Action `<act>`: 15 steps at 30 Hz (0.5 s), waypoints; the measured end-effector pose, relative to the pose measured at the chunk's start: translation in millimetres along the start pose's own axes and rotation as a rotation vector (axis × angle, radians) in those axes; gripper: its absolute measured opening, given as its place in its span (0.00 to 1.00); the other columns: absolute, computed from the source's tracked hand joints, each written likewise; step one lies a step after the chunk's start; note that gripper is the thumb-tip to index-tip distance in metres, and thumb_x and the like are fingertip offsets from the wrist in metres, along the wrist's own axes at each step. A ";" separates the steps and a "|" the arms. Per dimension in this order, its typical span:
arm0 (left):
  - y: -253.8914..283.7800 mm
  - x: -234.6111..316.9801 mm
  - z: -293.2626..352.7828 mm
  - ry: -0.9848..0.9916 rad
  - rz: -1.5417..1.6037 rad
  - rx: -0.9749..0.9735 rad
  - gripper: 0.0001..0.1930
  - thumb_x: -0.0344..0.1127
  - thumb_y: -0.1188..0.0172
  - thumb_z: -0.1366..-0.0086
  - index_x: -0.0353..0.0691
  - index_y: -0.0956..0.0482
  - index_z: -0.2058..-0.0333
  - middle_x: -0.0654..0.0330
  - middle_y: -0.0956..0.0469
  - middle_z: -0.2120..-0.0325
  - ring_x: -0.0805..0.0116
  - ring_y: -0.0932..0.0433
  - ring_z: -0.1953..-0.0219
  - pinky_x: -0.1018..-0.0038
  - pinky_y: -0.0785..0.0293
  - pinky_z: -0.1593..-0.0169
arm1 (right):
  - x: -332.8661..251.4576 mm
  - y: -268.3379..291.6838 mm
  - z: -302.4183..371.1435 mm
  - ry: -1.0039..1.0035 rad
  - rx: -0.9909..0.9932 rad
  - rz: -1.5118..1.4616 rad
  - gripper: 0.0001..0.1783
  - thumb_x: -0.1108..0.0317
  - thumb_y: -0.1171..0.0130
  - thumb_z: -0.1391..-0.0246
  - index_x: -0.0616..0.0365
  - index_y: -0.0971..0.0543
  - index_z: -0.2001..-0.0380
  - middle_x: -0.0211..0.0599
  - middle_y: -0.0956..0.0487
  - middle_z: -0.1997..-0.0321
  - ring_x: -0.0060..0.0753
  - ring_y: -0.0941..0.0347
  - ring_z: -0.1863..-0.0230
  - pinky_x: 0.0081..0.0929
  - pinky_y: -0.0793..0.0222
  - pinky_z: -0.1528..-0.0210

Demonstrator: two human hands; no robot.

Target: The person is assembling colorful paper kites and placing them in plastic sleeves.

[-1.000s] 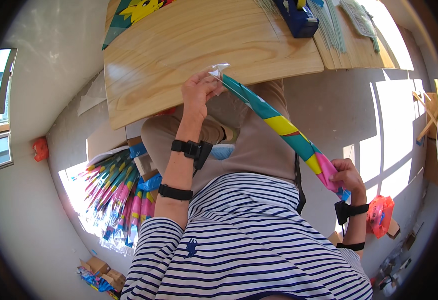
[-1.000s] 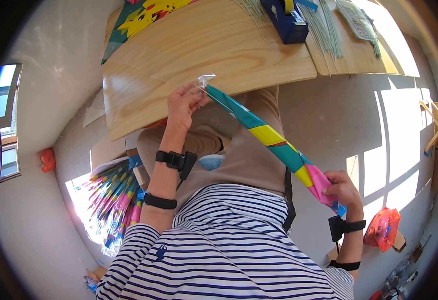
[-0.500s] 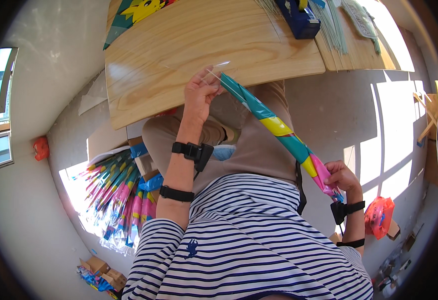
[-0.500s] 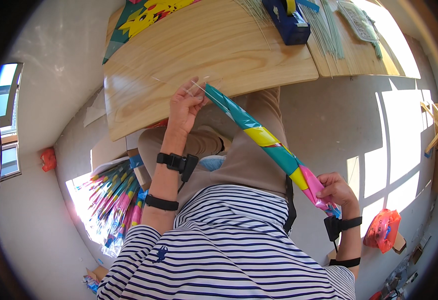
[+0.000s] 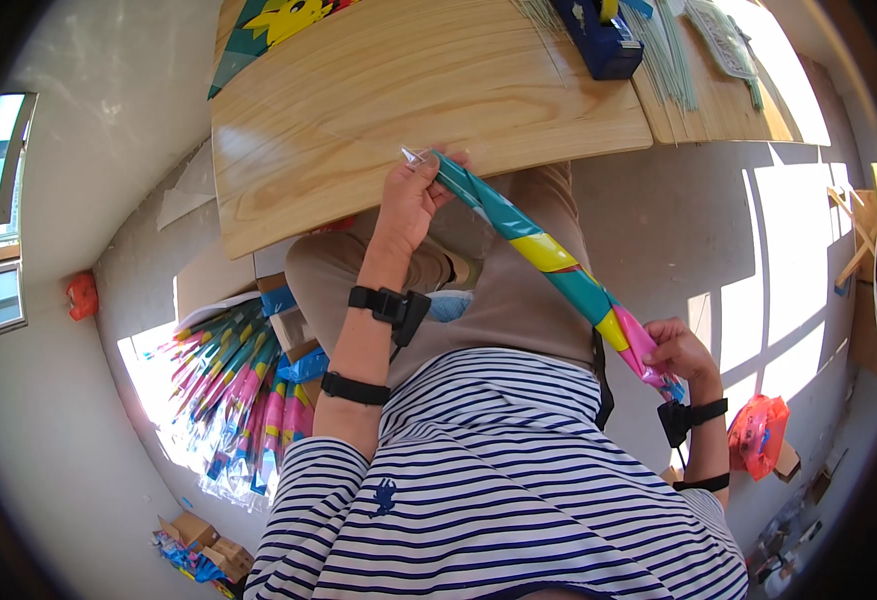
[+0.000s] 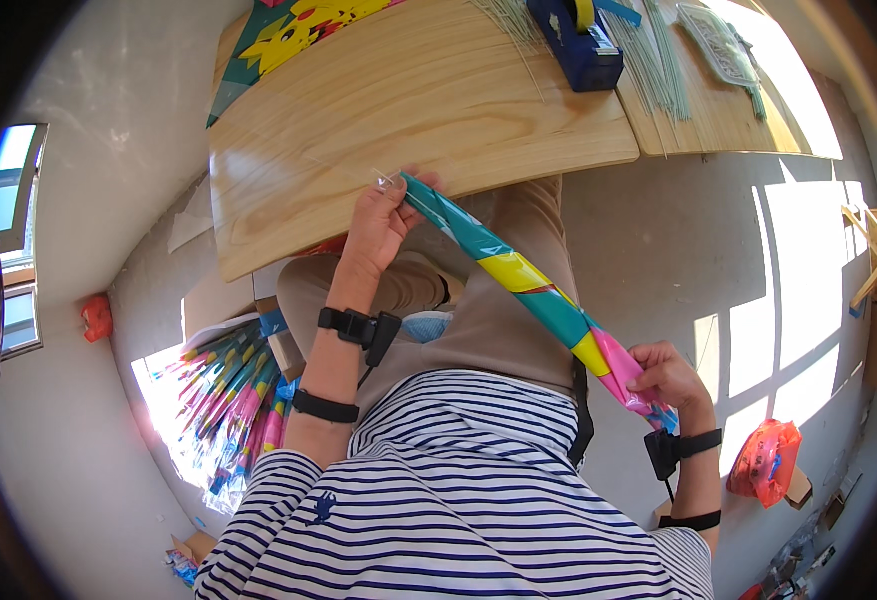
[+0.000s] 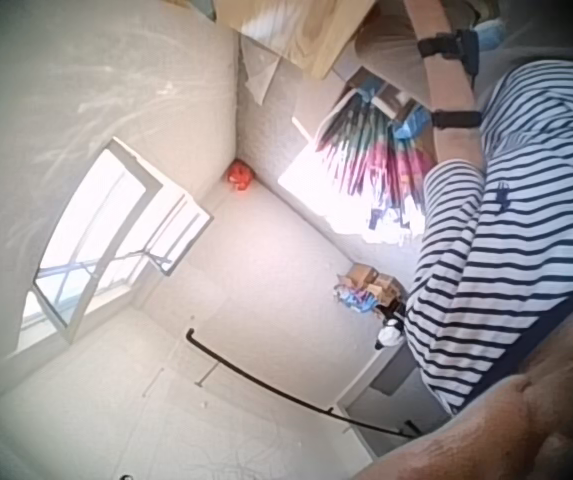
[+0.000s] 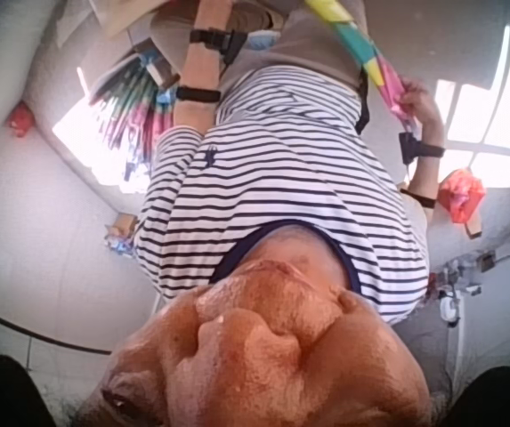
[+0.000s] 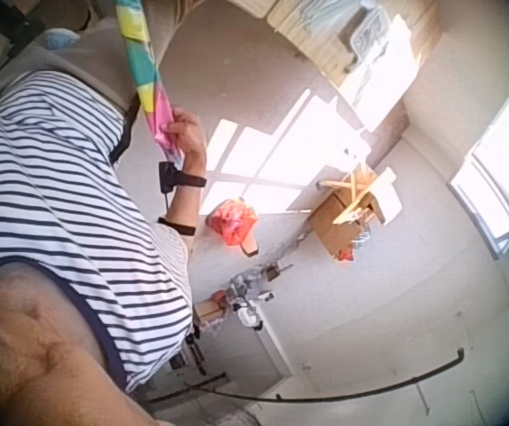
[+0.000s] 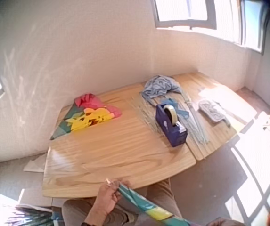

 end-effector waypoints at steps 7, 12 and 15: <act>-3.0 -11.0 7.9 0.136 -0.085 -0.077 0.16 0.36 0.43 0.25 0.34 0.25 0.44 0.48 0.18 0.48 0.59 0.16 0.49 0.64 0.17 0.44 | -12.5 -8.1 -12.4 0.023 0.004 0.009 0.17 0.86 0.33 0.58 0.70 0.16 0.61 0.37 0.15 0.64 0.25 0.19 0.67 0.20 0.23 0.58; -22.8 -20.4 23.1 0.227 -0.080 -0.153 0.16 0.35 0.44 0.24 0.31 0.26 0.44 0.48 0.17 0.50 0.58 0.16 0.49 0.63 0.17 0.43 | -48.4 -41.8 -31.0 0.070 -0.002 0.041 0.21 0.88 0.37 0.55 0.71 0.18 0.54 0.38 0.15 0.61 0.26 0.18 0.61 0.23 0.22 0.54; -20.3 -19.0 30.1 0.233 -0.157 -0.073 0.16 0.37 0.45 0.24 0.29 0.25 0.47 0.45 0.17 0.52 0.56 0.14 0.52 0.63 0.16 0.45 | -67.3 -52.8 -32.3 0.115 -0.001 0.062 0.22 0.88 0.37 0.56 0.71 0.18 0.53 0.39 0.15 0.61 0.28 0.18 0.61 0.24 0.22 0.53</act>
Point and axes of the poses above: each hand's wrist, its own z-axis away from the middle knuckle, its own y-axis out of the back of the hand, x = y × z, the point moved 4 cm from there along -z, towards the middle knuckle
